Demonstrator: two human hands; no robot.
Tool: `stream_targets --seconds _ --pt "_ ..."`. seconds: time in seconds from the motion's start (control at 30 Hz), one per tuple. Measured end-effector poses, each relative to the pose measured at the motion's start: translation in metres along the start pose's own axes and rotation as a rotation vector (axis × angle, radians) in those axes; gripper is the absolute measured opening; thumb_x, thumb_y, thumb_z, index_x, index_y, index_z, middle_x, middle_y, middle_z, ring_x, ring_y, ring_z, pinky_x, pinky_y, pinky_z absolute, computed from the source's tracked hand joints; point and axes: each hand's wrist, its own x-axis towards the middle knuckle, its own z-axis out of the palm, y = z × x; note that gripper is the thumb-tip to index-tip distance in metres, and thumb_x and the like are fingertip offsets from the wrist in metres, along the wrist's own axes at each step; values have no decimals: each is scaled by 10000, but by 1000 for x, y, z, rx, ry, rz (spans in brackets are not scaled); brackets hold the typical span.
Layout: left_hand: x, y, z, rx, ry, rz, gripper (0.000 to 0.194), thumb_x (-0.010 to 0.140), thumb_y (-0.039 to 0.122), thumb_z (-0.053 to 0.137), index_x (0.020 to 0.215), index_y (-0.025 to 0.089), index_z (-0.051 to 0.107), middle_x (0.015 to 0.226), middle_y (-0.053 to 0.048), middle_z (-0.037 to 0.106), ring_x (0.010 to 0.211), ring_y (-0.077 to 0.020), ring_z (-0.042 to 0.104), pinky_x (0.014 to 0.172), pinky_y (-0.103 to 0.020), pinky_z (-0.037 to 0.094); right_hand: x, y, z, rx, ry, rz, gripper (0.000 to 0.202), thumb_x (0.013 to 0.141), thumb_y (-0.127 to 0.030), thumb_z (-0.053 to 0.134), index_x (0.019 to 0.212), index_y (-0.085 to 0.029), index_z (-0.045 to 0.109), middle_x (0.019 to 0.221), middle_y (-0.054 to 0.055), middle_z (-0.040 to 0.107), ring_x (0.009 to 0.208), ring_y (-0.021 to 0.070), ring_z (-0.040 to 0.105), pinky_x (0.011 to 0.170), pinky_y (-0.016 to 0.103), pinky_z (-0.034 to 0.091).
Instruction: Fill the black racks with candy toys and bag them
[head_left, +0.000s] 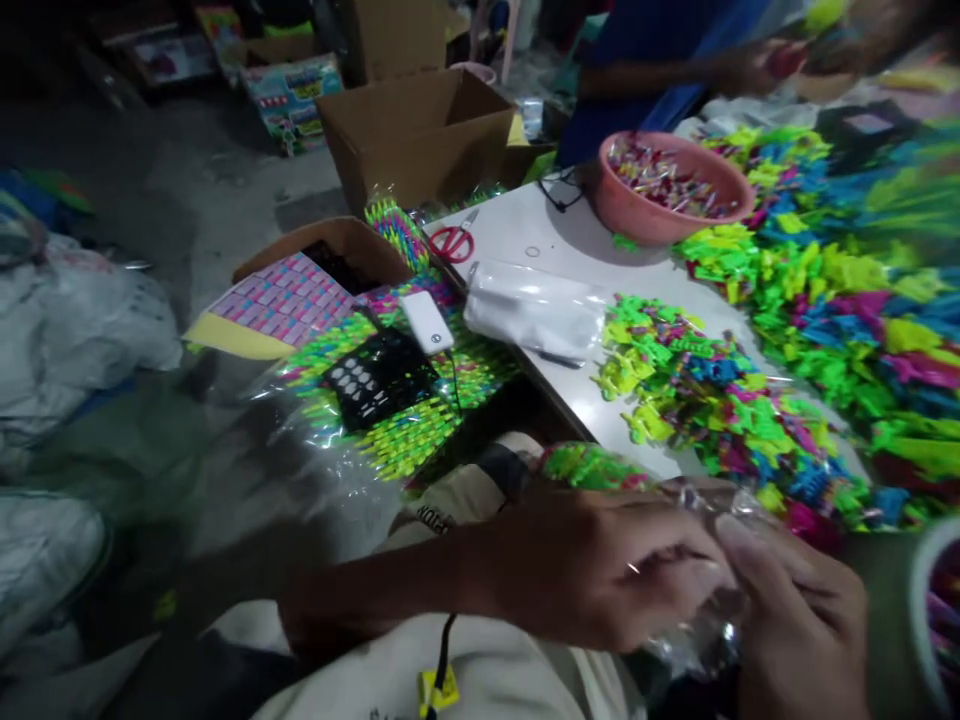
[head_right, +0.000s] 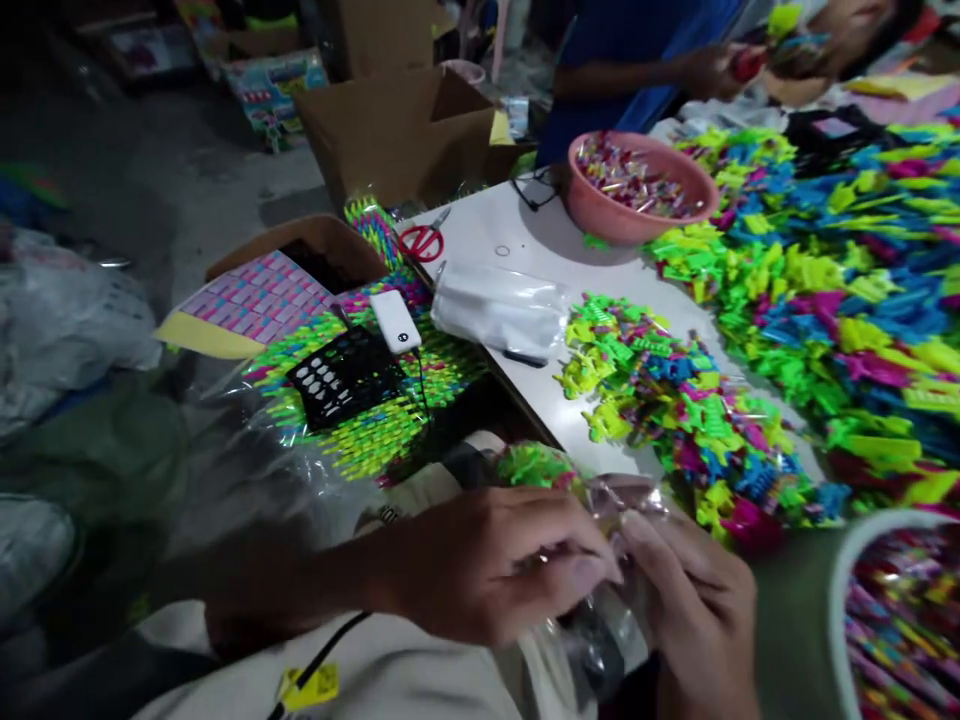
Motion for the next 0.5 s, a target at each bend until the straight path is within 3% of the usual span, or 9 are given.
stream_targets --seconds 0.1,0.17,0.2,0.23,0.3,0.4,0.5 --pt "-45 -25 -12 -137 281 -150 244 1068 310 485 998 181 680 1013 -92 743 1035 -204 702 988 -338 539 18 6 25 104 149 62 394 797 -519 838 625 -197 690 624 11 606 575 176 537 552 298 433" --pt "-86 -53 -21 -138 555 -393 308 1079 372 453 978 192 683 1017 -95 736 1053 -224 685 988 -358 524 31 5 41 145 242 38 421 826 -522 816 627 -183 665 622 2 581 576 156 507 544 286 384" --pt "-108 -69 -24 -112 635 -540 323 1075 390 448 968 194 681 996 -90 734 1041 -229 676 963 -353 525 37 3 47 164 281 3 432 841 -505 805 610 -181 637 626 -1 570 584 149 504 551 284 377" --pt "-129 -85 -27 -77 640 -690 332 1064 403 451 950 192 682 989 -85 733 1034 -233 672 930 -344 530 43 0 51 181 313 -33 445 850 -486 797 591 -181 604 634 -4 562 593 144 507 560 283 378" --pt "-166 -116 -30 20 515 -895 309 1018 392 486 900 189 687 945 -63 732 959 -228 680 871 -334 542 54 -7 54 223 377 -81 468 853 -489 792 577 -185 569 643 -3 561 596 140 518 563 283 385" --pt "-188 -153 -26 29 387 -892 209 945 316 574 820 195 688 856 -37 740 866 -221 702 798 -320 554 66 -14 50 303 471 -136 498 778 -567 844 579 -183 597 610 -5 547 547 133 492 534 287 379" --pt "-166 -180 -15 29 346 -794 240 958 321 629 761 189 663 765 -6 706 784 -187 699 731 -292 562 69 -18 46 361 482 -222 536 741 -595 875 554 -185 585 607 -2 544 567 137 492 575 304 412"
